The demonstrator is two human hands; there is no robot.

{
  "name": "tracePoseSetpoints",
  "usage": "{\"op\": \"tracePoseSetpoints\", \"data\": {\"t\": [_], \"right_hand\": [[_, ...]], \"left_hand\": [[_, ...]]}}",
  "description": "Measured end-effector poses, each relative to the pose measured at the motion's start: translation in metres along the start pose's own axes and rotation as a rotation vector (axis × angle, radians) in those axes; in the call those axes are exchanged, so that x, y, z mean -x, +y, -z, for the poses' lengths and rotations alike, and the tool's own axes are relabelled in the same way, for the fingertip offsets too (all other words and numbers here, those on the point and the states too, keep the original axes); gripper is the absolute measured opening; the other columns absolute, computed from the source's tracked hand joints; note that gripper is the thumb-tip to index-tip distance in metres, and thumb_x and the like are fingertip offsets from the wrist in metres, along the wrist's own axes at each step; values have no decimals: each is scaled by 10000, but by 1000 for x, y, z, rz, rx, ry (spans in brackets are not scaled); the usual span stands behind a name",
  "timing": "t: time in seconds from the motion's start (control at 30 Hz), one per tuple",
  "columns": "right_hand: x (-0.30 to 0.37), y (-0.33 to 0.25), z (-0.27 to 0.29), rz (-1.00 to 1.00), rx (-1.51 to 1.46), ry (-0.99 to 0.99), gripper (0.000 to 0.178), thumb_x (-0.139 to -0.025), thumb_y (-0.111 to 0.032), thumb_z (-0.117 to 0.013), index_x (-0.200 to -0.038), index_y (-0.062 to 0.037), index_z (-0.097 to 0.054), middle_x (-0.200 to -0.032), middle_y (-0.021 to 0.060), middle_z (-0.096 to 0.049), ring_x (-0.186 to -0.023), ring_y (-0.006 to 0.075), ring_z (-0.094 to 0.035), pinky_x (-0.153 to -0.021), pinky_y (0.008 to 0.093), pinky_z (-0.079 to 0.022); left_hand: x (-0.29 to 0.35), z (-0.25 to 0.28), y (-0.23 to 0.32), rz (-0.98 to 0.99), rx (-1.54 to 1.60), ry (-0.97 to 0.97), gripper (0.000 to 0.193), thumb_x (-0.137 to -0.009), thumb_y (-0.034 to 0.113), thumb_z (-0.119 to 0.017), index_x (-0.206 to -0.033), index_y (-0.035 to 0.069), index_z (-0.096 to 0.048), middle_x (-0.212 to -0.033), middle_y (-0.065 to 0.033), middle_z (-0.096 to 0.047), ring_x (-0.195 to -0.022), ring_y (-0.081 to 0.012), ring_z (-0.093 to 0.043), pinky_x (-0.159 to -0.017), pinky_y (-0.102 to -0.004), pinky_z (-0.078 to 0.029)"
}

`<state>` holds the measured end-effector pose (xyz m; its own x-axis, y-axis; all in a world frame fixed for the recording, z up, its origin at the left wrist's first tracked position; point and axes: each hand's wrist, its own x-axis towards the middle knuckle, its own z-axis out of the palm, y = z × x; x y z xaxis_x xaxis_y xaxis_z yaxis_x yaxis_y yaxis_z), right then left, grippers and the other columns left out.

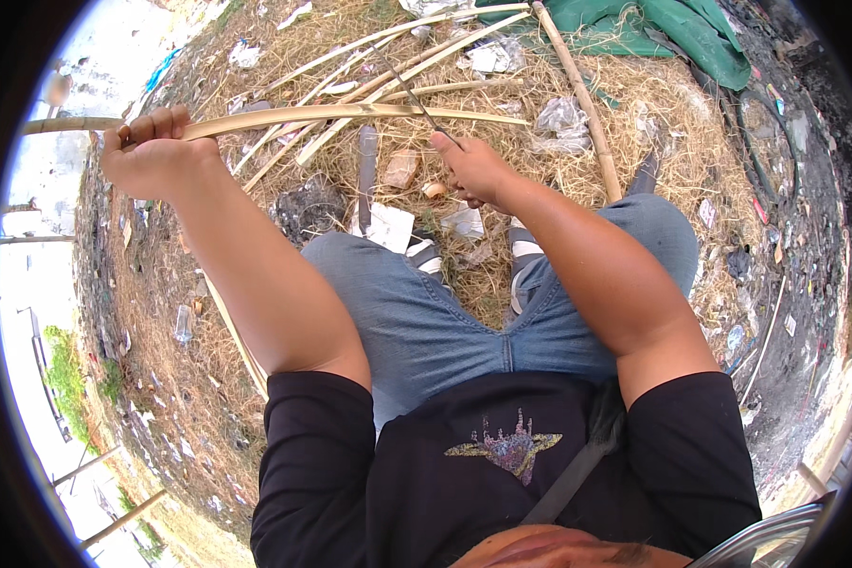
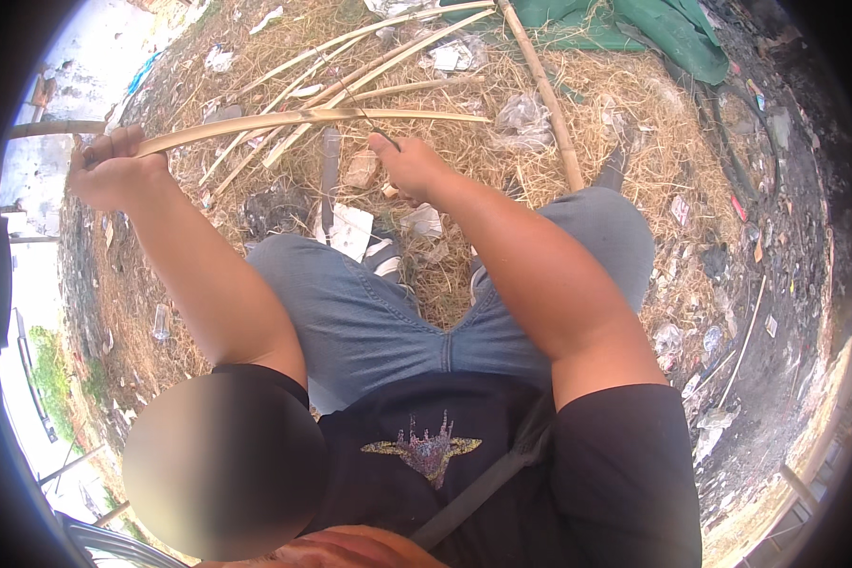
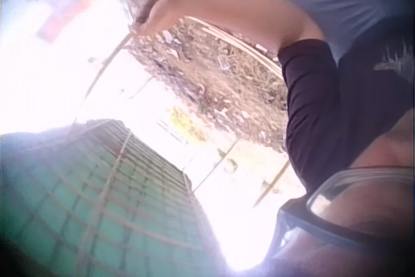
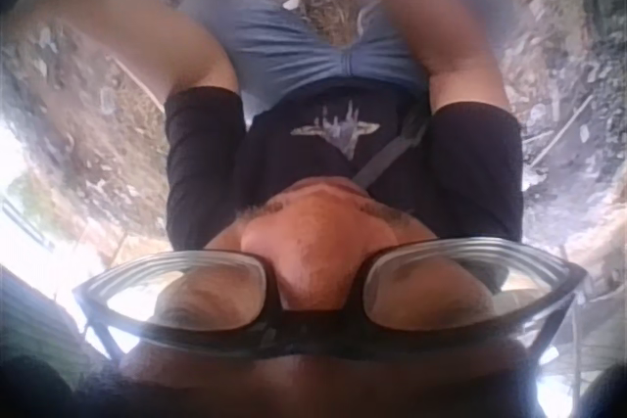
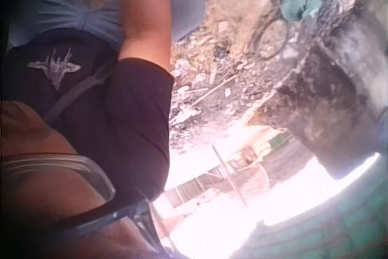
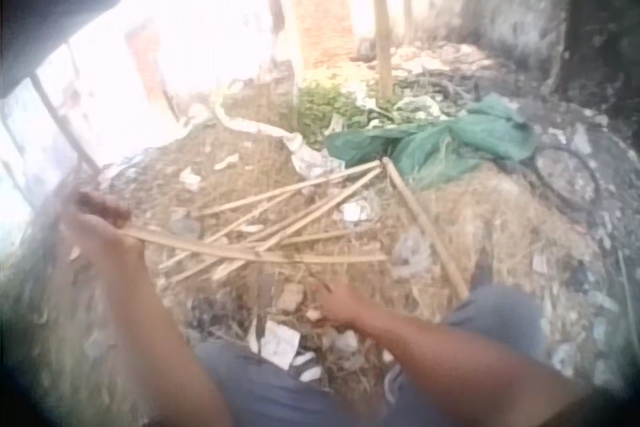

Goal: The person sits on the ground and uses a machete to split long bamboo strips into thinner pieces. They hold the bamboo with one hand and strike it with the machete to separate the layers, occasionally adjusting the grip on the material.

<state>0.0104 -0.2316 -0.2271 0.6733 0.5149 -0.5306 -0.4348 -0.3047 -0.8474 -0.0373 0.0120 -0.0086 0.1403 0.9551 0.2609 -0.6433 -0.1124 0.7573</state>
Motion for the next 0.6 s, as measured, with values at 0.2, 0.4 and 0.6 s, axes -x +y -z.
{"op": "tracePoseSetpoints", "data": {"t": [0.2,0.4,0.6], "right_hand": [[-14,10,12,93,195,41,616,-1043,-600,-456,-1025,-6,-619,-702,78,-577,-585,187,-579,-507,354,-471],[-14,1,10,118,131,211,633,-1008,-607,-519,-1116,10,-612,-809,87,-616,-658,189,-603,-585,355,-492],[0,-31,32,274,-36,153,363,-1025,-335,-629,-1143,-29,-473,-701,-5,-502,-501,73,-438,-452,264,-366]], "left_hand": [[3,-13,1,31,4,31,224,-951,223,-402,-760,147,-312,-607,39,-315,-489,-100,-266,-499,-312,-266],[6,-10,12,-15,45,-86,205,-931,203,-392,-757,140,-305,-606,30,-292,-490,-112,-232,-485,-307,-234],[18,-10,77,-291,26,-131,145,-831,180,-400,-723,123,-322,-573,-8,-267,-456,-130,-220,-466,-307,-228]]}}
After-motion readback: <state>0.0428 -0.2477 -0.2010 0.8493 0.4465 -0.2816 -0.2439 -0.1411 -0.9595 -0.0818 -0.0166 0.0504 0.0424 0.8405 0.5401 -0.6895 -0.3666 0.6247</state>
